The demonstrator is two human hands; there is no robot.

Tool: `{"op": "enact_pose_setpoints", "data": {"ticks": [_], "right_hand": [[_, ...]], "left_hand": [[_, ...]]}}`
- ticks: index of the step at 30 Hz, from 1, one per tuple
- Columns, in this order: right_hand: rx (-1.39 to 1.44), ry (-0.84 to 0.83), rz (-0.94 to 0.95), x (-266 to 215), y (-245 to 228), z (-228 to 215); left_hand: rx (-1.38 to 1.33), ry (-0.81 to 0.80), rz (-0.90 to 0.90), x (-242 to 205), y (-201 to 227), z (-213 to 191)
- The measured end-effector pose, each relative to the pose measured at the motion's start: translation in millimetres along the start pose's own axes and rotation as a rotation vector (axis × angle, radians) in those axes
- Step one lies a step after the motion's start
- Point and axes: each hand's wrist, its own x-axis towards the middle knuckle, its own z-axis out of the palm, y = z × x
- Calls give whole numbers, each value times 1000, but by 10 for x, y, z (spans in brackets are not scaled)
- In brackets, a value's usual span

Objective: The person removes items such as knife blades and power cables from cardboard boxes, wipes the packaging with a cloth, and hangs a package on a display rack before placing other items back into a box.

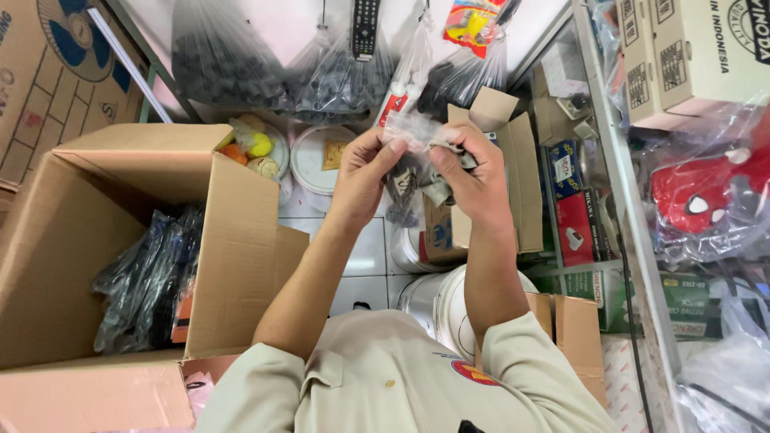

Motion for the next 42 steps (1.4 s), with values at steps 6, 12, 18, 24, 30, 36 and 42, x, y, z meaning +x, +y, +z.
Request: {"op": "enact_pose_setpoints", "data": {"ticks": [6, 12, 18, 24, 30, 36, 42], "right_hand": [[423, 733, -260, 54, -146, 48], [-626, -37, -633, -94, -417, 373], [-762, 165, -455, 314, -311, 224], [-78, 527, -410, 115, -438, 231], [-388, -242, -481, 36, -580, 373], [-557, -42, -436, 282, -435, 304], [-307, 303, -322, 374, 130, 191]], "left_hand": [[266, 259, 197, -11, -69, 268], [427, 122, 362, -211, 50, 467], [665, 227, 259, -336, 137, 435], [536, 217, 167, -384, 199, 319], [635, 34, 237, -507, 250, 266], [736, 105, 163, -548, 291, 276], [755, 129, 174, -499, 228, 332]]}}
